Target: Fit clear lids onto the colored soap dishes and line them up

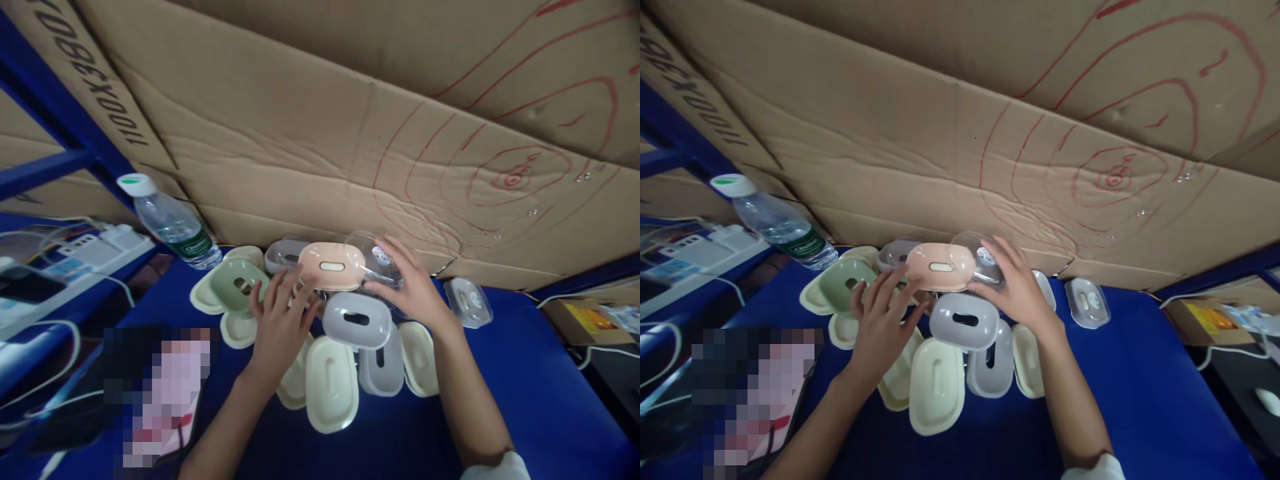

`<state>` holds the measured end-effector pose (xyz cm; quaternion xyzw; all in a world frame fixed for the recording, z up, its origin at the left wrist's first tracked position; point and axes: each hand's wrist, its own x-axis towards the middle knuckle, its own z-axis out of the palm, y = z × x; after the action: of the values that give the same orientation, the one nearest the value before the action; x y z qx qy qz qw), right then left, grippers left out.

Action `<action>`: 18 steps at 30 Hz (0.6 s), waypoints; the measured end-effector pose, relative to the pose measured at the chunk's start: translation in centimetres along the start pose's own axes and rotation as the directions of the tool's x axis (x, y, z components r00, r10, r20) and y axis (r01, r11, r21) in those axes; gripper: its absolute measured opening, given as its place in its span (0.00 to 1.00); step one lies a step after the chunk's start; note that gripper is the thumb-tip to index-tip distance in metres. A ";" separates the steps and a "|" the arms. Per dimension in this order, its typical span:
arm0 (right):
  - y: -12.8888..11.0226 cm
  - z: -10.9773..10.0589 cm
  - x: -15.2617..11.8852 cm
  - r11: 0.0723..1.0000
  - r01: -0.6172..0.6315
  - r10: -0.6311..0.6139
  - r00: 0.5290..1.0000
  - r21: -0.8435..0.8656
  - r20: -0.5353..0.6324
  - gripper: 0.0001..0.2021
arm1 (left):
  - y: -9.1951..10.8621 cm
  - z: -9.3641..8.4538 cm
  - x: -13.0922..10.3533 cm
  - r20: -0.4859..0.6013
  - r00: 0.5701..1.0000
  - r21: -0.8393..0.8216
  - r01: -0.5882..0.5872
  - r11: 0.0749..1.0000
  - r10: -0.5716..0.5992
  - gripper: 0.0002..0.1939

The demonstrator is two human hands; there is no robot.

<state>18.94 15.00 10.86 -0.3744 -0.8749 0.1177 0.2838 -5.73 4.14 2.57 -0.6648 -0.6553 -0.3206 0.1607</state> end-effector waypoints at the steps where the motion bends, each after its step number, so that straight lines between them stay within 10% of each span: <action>1: 0.2 0.0 -0.1 1.000 -0.001 0.001 1.000 -0.002 0.000 0.38 | 0.1 -0.1 0.0 -0.016 0.999 0.001 -0.028 1.000 0.028 0.15; 12: 0.9 0.5 -0.7 1.000 -0.021 0.021 0.999 -0.008 0.050 0.37 | 1.0 -0.1 -0.2 0.188 0.926 -0.169 -0.297 0.940 0.327 0.10; 18: 1.0 0.4 -1.0 1.000 -0.011 0.012 0.998 -0.008 0.063 0.38 | 1.7 -1.5 -0.4 0.336 0.895 -0.148 -0.259 0.954 0.295 0.15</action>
<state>19.79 14.98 9.72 -0.3767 -0.8817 0.1279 0.2539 -4.41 2.78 3.79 -0.8053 -0.5552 -0.2016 0.0508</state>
